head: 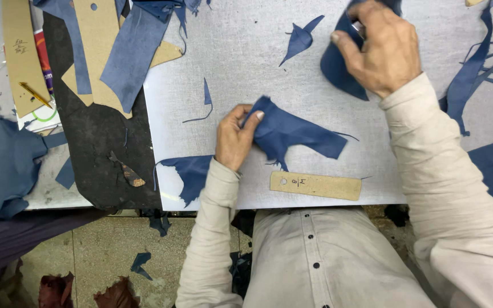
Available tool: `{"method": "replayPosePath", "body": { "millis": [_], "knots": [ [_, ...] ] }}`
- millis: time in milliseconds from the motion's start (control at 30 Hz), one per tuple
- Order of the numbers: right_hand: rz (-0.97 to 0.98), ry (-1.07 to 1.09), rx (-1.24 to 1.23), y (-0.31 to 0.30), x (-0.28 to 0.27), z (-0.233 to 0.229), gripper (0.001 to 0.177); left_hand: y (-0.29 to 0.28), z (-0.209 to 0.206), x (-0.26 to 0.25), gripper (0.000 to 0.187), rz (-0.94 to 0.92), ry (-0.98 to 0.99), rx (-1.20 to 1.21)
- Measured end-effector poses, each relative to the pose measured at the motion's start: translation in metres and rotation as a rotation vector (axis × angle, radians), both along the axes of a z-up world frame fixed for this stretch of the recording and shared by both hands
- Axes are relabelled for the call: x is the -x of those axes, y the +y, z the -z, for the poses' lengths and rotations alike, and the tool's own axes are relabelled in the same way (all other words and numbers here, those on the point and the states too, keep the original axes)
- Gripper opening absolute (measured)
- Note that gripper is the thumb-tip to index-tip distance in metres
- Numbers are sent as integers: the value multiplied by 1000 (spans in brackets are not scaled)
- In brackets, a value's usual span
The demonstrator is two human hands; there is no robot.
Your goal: The person uses a utility knife to cut blue fabric along the edges of cardboard templates placed on a worktable. They repeatedly position different templates, trace the outlines, and remove the cut fabric pieces.
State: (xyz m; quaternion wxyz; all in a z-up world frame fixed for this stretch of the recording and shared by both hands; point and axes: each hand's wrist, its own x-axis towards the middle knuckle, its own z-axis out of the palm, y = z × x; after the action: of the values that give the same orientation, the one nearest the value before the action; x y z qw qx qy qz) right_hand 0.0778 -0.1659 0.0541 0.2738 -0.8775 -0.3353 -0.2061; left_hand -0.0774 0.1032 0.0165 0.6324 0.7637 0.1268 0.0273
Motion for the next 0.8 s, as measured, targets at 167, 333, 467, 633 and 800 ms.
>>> {"method": "replayPosePath", "body": {
  "millis": [167, 333, 467, 633, 800],
  "knots": [
    [-135, 178, 9, 51, 40, 3, 31, 18, 10, 0, 22, 25, 30, 153],
    [-81, 239, 131, 65, 53, 20, 34, 20, 13, 0, 27, -12, 1, -74],
    [26, 66, 123, 51, 41, 12, 38, 22, 2, -2, 35, -113, -20, -407],
    [225, 189, 256, 30, 72, 3, 35, 22, -3, 17, 38, -132, -198, -604],
    [-77, 277, 102, 37, 109, 11, 39, 34, 0, 20, 27, 53, -236, -828]
  ]
}}
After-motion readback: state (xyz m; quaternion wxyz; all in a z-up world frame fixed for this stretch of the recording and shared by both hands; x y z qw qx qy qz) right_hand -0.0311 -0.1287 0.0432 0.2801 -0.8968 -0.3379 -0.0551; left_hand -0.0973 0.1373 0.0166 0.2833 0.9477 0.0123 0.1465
